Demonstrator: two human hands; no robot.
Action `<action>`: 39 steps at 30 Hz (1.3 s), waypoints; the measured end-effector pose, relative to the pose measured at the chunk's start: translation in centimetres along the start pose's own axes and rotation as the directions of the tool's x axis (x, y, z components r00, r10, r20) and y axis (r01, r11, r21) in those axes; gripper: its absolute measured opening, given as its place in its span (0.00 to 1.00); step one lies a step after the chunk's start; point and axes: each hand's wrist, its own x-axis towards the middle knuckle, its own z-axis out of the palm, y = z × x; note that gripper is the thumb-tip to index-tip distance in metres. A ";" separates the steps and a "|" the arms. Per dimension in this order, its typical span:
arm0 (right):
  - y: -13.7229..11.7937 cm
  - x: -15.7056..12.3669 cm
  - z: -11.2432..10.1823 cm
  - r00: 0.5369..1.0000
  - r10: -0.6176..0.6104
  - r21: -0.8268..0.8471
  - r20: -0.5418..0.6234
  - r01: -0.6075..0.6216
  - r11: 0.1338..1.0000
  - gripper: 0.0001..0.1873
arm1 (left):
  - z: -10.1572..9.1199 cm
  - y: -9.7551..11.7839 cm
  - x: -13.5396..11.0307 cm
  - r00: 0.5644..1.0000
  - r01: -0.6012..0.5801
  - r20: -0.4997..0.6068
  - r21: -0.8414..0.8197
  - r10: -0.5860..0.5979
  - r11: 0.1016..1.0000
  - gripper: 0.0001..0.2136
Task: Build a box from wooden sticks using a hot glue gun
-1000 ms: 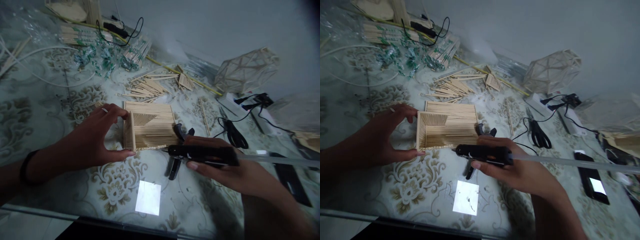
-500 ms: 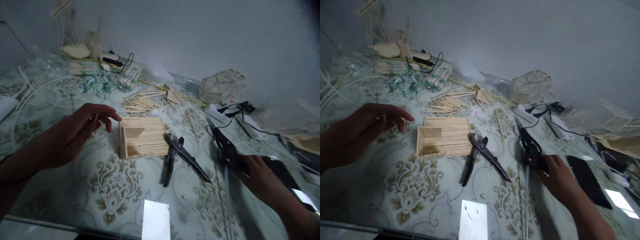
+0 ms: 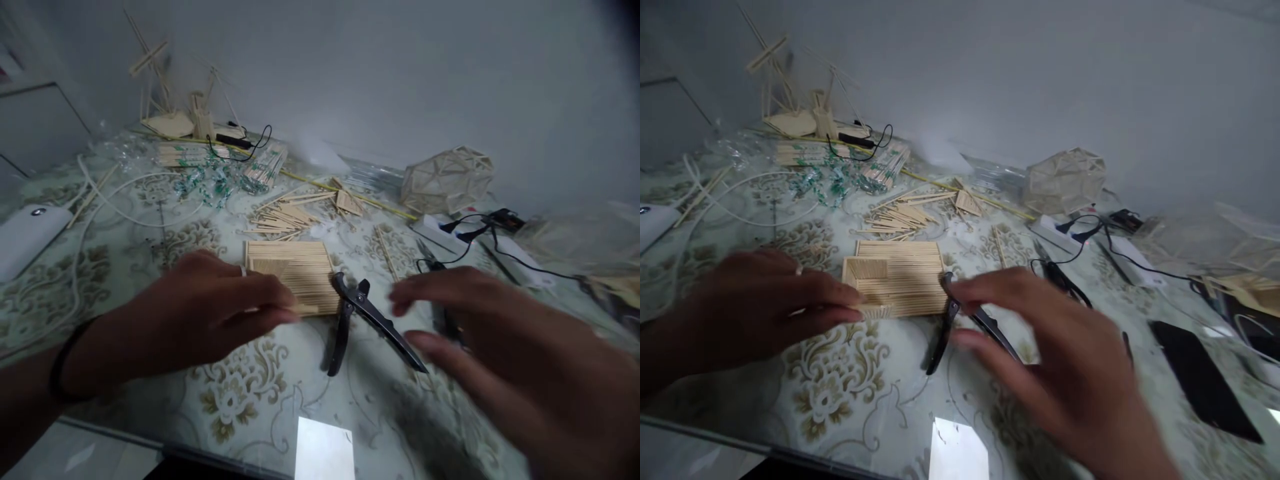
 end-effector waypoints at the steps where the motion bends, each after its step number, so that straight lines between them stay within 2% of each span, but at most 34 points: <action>1: -1.9 1.5 1.6 0.995 -0.100 0.100 0.009 0.098 0.990 0.11 | 0.4 0.2 0.1 1.000 -0.014 -0.001 -0.005 0.014 1.000 0.15; 3: -4.1 3.8 4.1 0.979 -0.202 0.253 0.023 0.190 0.949 0.08 | 1.0 0.3 0.3 1.000 -0.001 0.007 -0.031 0.002 1.000 0.15; 5: -4.6 5.0 5.6 0.975 -0.222 0.339 0.010 0.206 0.918 0.04 | 1.2 0.2 0.2 0.999 0.035 0.021 -0.062 -0.033 0.997 0.13; 8: -4.0 5.2 6.1 0.982 -0.187 0.372 0.021 0.166 0.913 0.05 | 1.0 -0.3 -0.2 0.996 0.079 0.048 -0.099 -0.074 0.992 0.11; 11: -3.2 4.6 6.1 0.987 -0.161 0.378 0.022 0.141 0.915 0.07 | 0.7 -1.2 -1.2 0.991 0.133 0.025 -0.139 -0.131 0.981 0.11; 14: -2.2 4.0 6.4 0.991 -0.136 0.371 0.012 0.122 0.920 0.09 | 0.7 -2.8 -2.6 0.986 0.160 -0.011 -0.178 -0.165 0.971 0.28; 17: -1.1 3.7 6.9 0.988 -0.150 0.392 0.031 0.126 0.911 0.09 | 1.4 -4.5 -3.9 0.981 0.194 0.035 -0.198 -0.191 0.961 0.42; 21: -0.3 3.5 7.5 0.983 -0.179 0.418 0.043 0.144 0.897 0.10 | 2.7 -5.5 -4.7 0.960 0.271 0.124 -0.191 -0.251 0.943 0.51; 24: -0.3 3.6 7.9 0.983 -0.176 0.401 0.044 0.143 0.905 0.11 | 3.1 -5.2 -4.7 0.953 0.289 0.153 -0.190 -0.263 0.938 0.51; 28: -0.5 3.8 8.2 0.979 -0.195 0.392 0.051 0.160 0.906 0.10 | 3.2 -4.6 -4.6 0.957 0.286 0.100 -0.200 -0.271 0.937 0.47; 39: -0.5 3.3 8.6 0.981 -0.182 0.394 0.062 0.143 0.908 0.11 | 3.8 -4.5 -5.1 0.949 0.315 0.082 -0.149 -0.306 0.937 0.39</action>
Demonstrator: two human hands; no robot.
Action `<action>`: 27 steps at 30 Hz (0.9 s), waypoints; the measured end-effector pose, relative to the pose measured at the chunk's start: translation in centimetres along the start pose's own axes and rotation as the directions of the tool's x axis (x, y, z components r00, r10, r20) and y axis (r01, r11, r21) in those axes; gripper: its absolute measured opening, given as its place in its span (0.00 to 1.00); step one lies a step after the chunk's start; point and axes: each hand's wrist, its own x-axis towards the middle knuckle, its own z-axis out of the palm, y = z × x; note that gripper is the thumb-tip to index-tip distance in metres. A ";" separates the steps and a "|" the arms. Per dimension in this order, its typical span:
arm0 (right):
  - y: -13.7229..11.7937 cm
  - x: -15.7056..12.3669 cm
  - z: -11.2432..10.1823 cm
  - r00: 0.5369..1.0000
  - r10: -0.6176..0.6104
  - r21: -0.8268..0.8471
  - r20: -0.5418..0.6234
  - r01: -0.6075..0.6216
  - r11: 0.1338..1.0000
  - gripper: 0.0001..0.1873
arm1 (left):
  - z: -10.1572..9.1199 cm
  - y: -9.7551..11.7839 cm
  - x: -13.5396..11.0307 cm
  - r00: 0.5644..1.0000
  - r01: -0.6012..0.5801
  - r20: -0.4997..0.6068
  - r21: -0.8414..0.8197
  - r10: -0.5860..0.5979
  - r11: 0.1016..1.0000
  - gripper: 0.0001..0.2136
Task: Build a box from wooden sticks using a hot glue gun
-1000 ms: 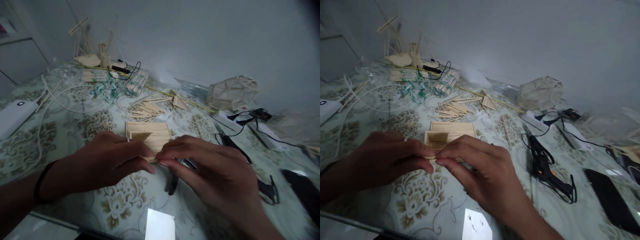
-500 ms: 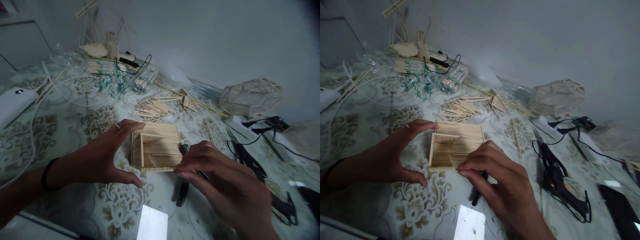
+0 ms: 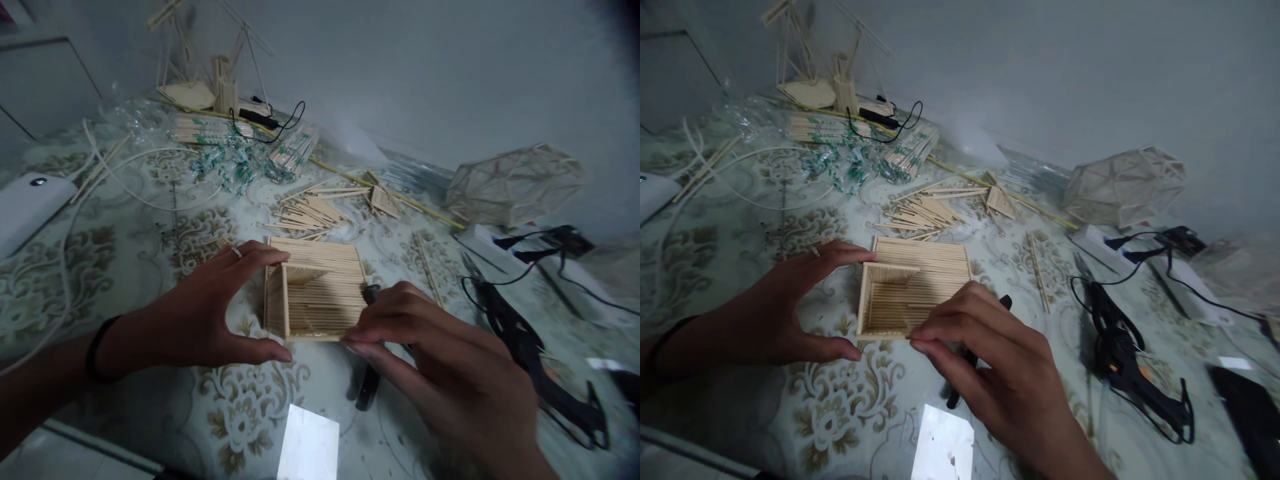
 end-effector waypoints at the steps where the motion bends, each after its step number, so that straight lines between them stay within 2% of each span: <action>1: 0.1 0.0 0.0 1.000 0.000 0.004 -0.004 0.000 1.000 0.11 | 0.0 0.1 -0.1 1.000 0.005 0.009 -0.002 -0.005 1.000 0.38; 8: 0.1 0.1 0.3 0.999 0.020 0.035 -0.025 -0.019 0.999 0.10 | -0.7 0.6 0.0 0.999 0.011 0.034 0.028 -0.012 1.000 0.31; 15: 0.1 0.5 0.2 1.000 0.004 0.034 -0.024 -0.003 0.999 0.07 | -0.4 0.3 -0.1 0.999 0.035 0.013 0.049 -0.036 0.998 0.30; 19: 0.4 0.4 0.0 1.000 -0.021 0.025 -0.010 0.021 0.999 0.08 | 0.0 0.4 -0.4 0.997 0.069 0.013 0.022 -0.070 0.997 0.31; 23: 0.5 0.4 -0.2 1.000 0.006 0.051 -0.018 -0.005 0.999 0.09 | 0.0 1.0 -0.4 0.994 0.107 0.022 -0.001 -0.107 0.994 0.27; 27: 0.8 0.3 -0.4 1.000 0.016 0.067 -0.015 -0.015 0.998 0.10 | -0.1 1.4 -0.3 0.991 0.121 0.049 -0.001 -0.120 0.993 0.28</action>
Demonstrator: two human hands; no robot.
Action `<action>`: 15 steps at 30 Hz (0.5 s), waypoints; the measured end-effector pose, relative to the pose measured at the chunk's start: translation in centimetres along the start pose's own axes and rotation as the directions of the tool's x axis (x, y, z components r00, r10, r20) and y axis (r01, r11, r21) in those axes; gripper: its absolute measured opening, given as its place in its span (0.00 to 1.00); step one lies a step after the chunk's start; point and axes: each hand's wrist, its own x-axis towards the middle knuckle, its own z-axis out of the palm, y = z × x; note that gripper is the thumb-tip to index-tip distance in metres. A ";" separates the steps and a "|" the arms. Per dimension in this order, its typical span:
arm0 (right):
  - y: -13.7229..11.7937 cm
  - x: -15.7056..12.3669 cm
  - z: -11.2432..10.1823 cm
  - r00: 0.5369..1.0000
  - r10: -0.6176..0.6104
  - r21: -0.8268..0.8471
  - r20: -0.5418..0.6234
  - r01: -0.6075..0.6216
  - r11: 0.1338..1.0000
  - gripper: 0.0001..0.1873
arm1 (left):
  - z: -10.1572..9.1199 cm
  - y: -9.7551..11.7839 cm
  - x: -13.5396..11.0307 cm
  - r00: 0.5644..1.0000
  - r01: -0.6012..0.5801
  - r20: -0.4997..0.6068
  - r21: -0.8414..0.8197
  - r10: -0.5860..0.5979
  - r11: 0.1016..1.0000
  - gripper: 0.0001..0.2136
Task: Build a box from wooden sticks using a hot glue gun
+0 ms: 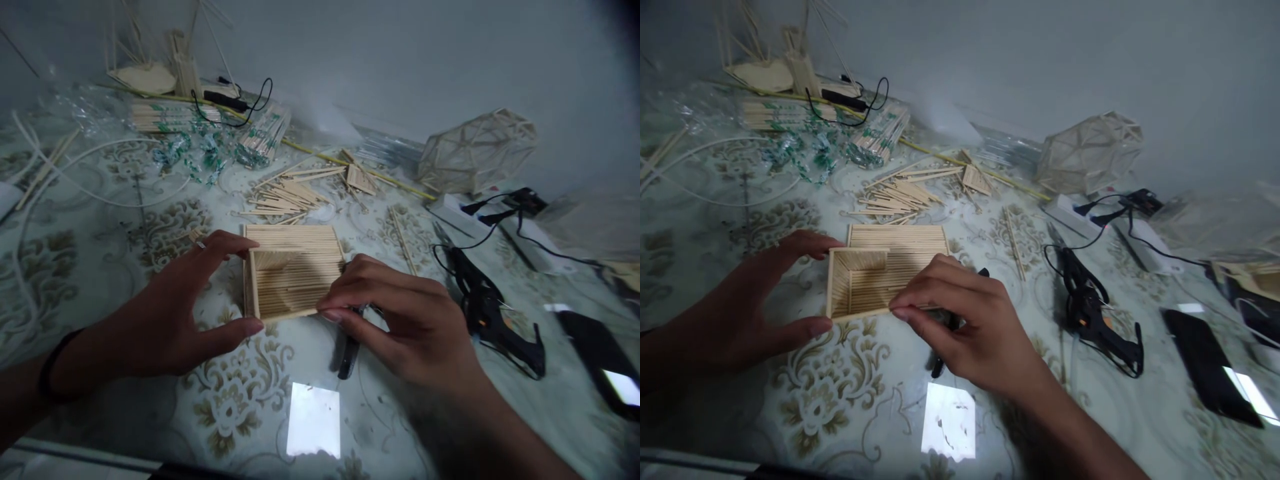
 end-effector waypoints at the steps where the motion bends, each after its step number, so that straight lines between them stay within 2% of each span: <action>1: 0.1 0.0 -0.1 1.000 -0.002 0.000 0.005 0.002 1.000 0.10 | 0.0 0.0 0.0 1.000 0.002 0.004 0.004 -0.002 1.000 0.28; 5: 0.3 -0.1 -0.3 1.000 -0.005 -0.004 0.030 0.005 1.000 0.09 | 0.1 -0.2 0.0 1.000 0.009 0.011 0.015 -0.009 1.000 0.26; 11: 0.5 -0.3 -0.2 0.999 -0.026 0.008 0.037 0.025 1.000 0.06 | 0.3 -0.7 0.1 0.998 -0.052 -0.040 0.070 0.055 0.996 0.28; 15: 0.7 -0.4 -0.1 0.998 -0.040 0.001 0.043 0.040 0.999 0.06 | 0.3 -0.6 -0.1 0.999 0.032 -0.002 0.016 -0.032 0.999 0.29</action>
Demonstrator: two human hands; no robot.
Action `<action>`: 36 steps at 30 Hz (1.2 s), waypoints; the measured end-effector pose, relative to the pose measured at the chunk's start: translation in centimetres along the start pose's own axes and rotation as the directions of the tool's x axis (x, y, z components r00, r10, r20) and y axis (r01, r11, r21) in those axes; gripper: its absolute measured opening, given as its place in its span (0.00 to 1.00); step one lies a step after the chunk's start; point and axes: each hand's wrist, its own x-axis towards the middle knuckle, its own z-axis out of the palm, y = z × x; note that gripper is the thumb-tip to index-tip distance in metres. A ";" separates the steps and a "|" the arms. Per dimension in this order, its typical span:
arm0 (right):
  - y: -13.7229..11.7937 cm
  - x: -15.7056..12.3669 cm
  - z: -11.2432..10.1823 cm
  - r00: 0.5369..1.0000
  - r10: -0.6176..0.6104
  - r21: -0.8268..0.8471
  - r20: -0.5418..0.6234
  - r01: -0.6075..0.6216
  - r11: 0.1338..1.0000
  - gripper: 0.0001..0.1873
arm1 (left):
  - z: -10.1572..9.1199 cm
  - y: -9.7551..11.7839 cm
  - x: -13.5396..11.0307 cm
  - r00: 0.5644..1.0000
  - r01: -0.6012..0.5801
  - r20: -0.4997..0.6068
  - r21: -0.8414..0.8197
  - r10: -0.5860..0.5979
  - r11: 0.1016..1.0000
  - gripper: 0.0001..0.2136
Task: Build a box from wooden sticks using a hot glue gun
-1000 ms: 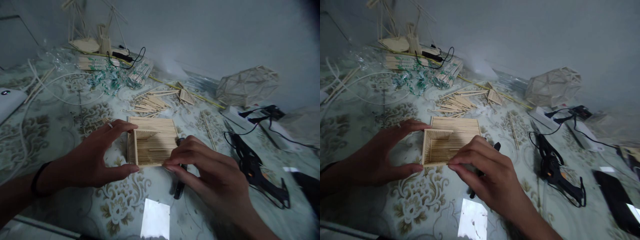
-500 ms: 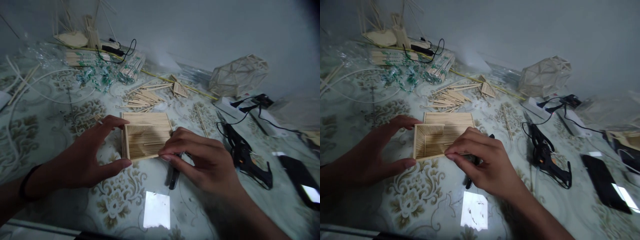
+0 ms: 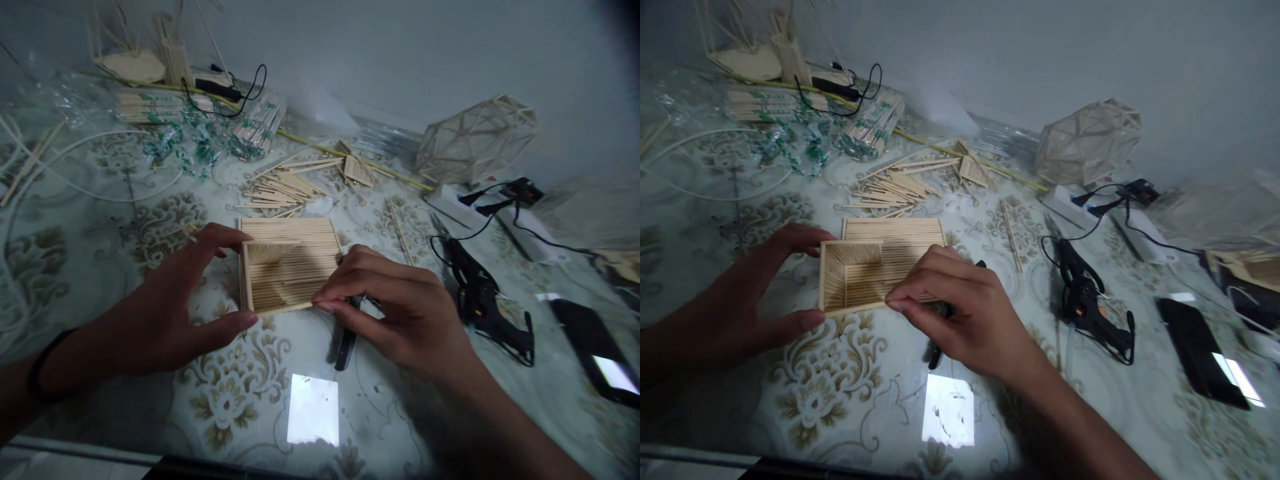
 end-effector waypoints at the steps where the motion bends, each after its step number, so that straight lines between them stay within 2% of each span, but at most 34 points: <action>1: 0.0 0.0 0.0 1.000 0.000 -0.005 0.004 0.000 1.000 0.06 | 0.0 0.1 0.0 1.000 0.026 0.014 -0.024 -0.026 0.999 0.29; 4: 0.0 0.0 -0.1 1.000 0.004 -0.026 0.010 -0.004 1.000 0.05 | 0.1 0.2 -0.1 0.996 0.081 0.052 -0.085 -0.077 0.993 0.29; 10: -0.1 0.0 -0.2 1.000 0.006 -0.038 0.007 -0.006 0.999 0.03 | 0.2 -0.3 -0.2 0.996 0.066 0.064 -0.152 -0.056 0.986 0.29; 16: -0.2 -0.1 -0.3 0.999 0.017 -0.051 0.027 -0.015 0.999 0.03 | 0.2 -0.7 -0.3 0.986 0.149 0.098 -0.195 -0.132 0.970 0.31; 26: -0.3 0.1 -0.2 0.999 0.039 -0.038 0.028 -0.038 0.999 0.04 | 0.3 -1.1 -0.1 0.989 0.128 0.106 -0.286 -0.102 0.950 0.30; 28: -0.3 0.2 -0.1 0.996 0.088 0.004 0.021 -0.089 0.996 0.05 | 0.3 -1.4 -0.1 0.991 0.118 0.101 -0.293 -0.092 0.949 0.30; 31: 0.0 -0.1 -0.1 0.972 0.235 0.108 0.021 -0.236 0.966 0.06 | 0.0 -2.1 0.3 0.992 0.105 0.102 -0.328 -0.075 0.939 0.32; 34: 0.7 -0.5 -0.4 0.911 0.410 0.209 -0.050 -0.392 0.896 0.07 | -1.0 -2.4 1.1 0.997 0.069 0.060 -0.420 -0.048 0.905 0.29; 36: 1.4 -0.7 -0.8 0.855 0.502 0.277 -0.130 -0.455 0.846 0.10 | -1.9 -2.3 1.7 0.998 0.044 -0.027 -0.460 -0.063 0.887 0.22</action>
